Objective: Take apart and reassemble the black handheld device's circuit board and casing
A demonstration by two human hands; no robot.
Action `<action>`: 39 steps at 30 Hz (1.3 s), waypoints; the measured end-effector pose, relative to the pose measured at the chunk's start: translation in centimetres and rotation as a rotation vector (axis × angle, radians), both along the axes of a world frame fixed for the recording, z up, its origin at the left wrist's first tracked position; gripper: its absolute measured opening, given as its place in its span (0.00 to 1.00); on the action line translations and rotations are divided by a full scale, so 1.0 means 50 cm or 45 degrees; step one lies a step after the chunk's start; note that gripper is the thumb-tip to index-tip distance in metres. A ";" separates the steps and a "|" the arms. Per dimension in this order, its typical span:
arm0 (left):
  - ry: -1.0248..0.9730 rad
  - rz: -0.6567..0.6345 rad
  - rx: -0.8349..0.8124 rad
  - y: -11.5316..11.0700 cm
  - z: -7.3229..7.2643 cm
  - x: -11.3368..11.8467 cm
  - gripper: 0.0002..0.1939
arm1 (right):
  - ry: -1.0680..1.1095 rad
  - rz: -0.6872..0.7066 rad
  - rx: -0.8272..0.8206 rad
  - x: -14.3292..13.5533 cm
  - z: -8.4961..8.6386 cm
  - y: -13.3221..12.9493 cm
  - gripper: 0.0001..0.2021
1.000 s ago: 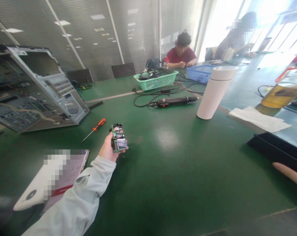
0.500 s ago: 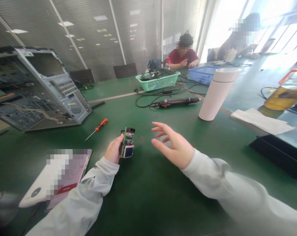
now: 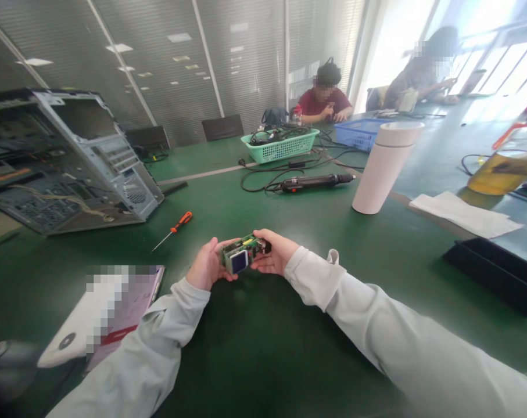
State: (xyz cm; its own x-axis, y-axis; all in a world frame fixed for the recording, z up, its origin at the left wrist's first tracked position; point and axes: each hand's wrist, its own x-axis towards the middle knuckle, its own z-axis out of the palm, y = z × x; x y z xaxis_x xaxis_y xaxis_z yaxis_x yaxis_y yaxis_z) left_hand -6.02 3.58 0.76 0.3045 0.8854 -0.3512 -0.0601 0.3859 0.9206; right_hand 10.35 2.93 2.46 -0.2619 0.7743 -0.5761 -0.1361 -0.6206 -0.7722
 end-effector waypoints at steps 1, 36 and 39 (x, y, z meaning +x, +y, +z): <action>0.001 0.025 -0.028 0.003 -0.001 -0.001 0.23 | 0.057 -0.019 -0.059 0.002 0.000 -0.001 0.19; -0.049 0.234 -0.004 0.010 -0.006 0.000 0.23 | -0.767 0.000 1.701 0.001 -0.011 -0.050 0.14; -0.064 0.211 0.016 0.008 -0.007 -0.002 0.21 | -1.159 -0.049 2.046 0.015 0.016 -0.072 0.11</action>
State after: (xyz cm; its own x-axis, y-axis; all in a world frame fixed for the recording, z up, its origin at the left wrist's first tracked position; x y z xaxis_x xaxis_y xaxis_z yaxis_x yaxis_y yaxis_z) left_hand -6.10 4.01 0.43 0.1710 0.9292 -0.3277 -0.1677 0.3552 0.9196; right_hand 11.09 -0.69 3.25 -0.3013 0.6510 0.6968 0.6163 0.6905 -0.3786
